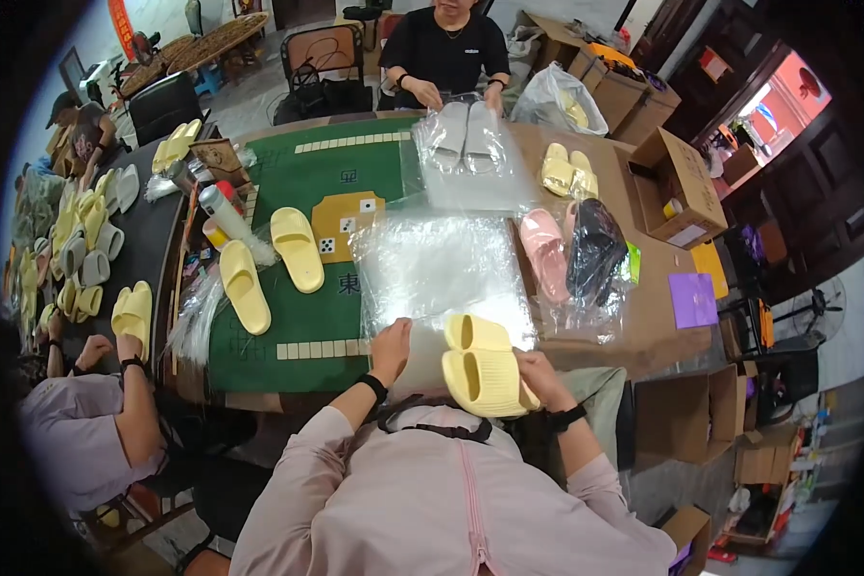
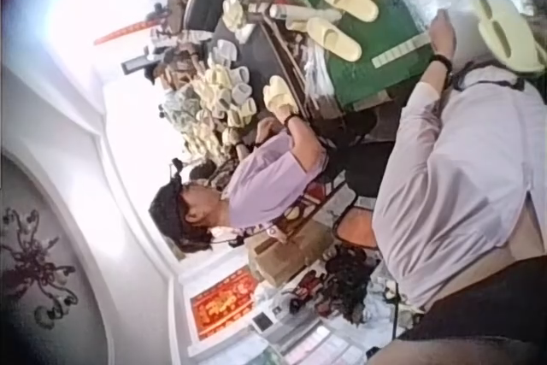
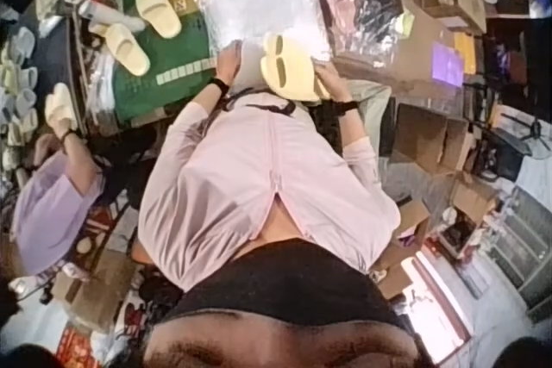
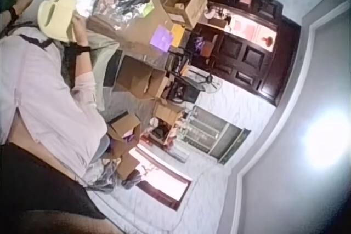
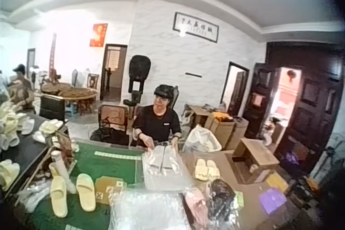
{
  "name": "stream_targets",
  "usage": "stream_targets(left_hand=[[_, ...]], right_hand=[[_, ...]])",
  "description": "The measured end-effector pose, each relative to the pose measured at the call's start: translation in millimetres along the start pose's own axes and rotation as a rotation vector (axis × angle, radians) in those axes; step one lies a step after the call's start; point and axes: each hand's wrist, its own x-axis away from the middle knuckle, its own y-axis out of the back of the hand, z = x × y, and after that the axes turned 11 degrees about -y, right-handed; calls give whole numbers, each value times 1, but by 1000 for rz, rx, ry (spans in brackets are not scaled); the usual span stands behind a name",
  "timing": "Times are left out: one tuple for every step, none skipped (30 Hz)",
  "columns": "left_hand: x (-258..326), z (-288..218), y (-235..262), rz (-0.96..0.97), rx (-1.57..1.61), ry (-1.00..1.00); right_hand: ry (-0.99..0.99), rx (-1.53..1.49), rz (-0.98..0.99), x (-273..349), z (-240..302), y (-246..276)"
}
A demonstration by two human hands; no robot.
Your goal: Packaging finished slippers into plastic bags and placing them into a collection bin.
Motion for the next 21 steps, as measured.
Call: stream_targets(left_hand=[[-2, -3, 1, 2, 1, -3], [-5, -6, 2, -59, 27, -34], [-7, -10, 3, -121, 52, -66], [-9, -12, 6, -124, 50, -66], [-11, -14, 8, -158, 94, -130], [-12, -15, 10, -193, 138, -194], [-14, -20, 14, -193, 139, -199], [-14, -24, 17, -191, 150, -260], [-15, -29, 21, -189, 160, -321], [-16, -34, 24, -192, 159, -327], [-16, -39, 26, -193, 135, -363], [-15, -43, 27, -195, 110, -399], [-14, -42, 28, -186, 121, -392], [-14, -40, 30, -192, 116, -392], [-14, -39, 31, -170, 84, -438], [-13, -39, 32, -146, 54, -486], [-12, -40, 31, -129, 63, -484], [-11, -41, 30, -134, 61, -483], [-11, -44, 30, -126, 51, -501], [-11, -48, 29, -119, 40, -518], [-10, -48, 23, -80, 88, -493]], right_hand=[[2, 53, 6, 0, 6, -8], [5, 106, 12, -1, 9, -15], [-2, 38, 41, -6, 6, -17], [0, 40, 44, -6, 11, -23], [22, 87, 50, -3, 21, -29], [45, 135, 58, -2, 29, -35], [91, 159, 43, -4, 32, -38], [96, 158, 40, -6, 31, -38], [63, 209, -37, -10, 29, -37], [31, 261, -114, -15, 27, -35], [73, 246, -159, -20, 22, -34], [80, 246, -161, -22, 18, -31], [130, 360, -220, -22, 21, -33], [180, 474, -279, -22, 25, -34], [244, 408, -305, -21, 27, -38], [248, 410, -302, -21, 29, -40], [303, 384, -317, -21, 29, -42], [359, 358, -331, -21, 29, -43], [334, 397, -354, -26, 26, -38], [338, 398, -357, -30, 21, -36], [376, 379, -375, -33, 15, -35]])
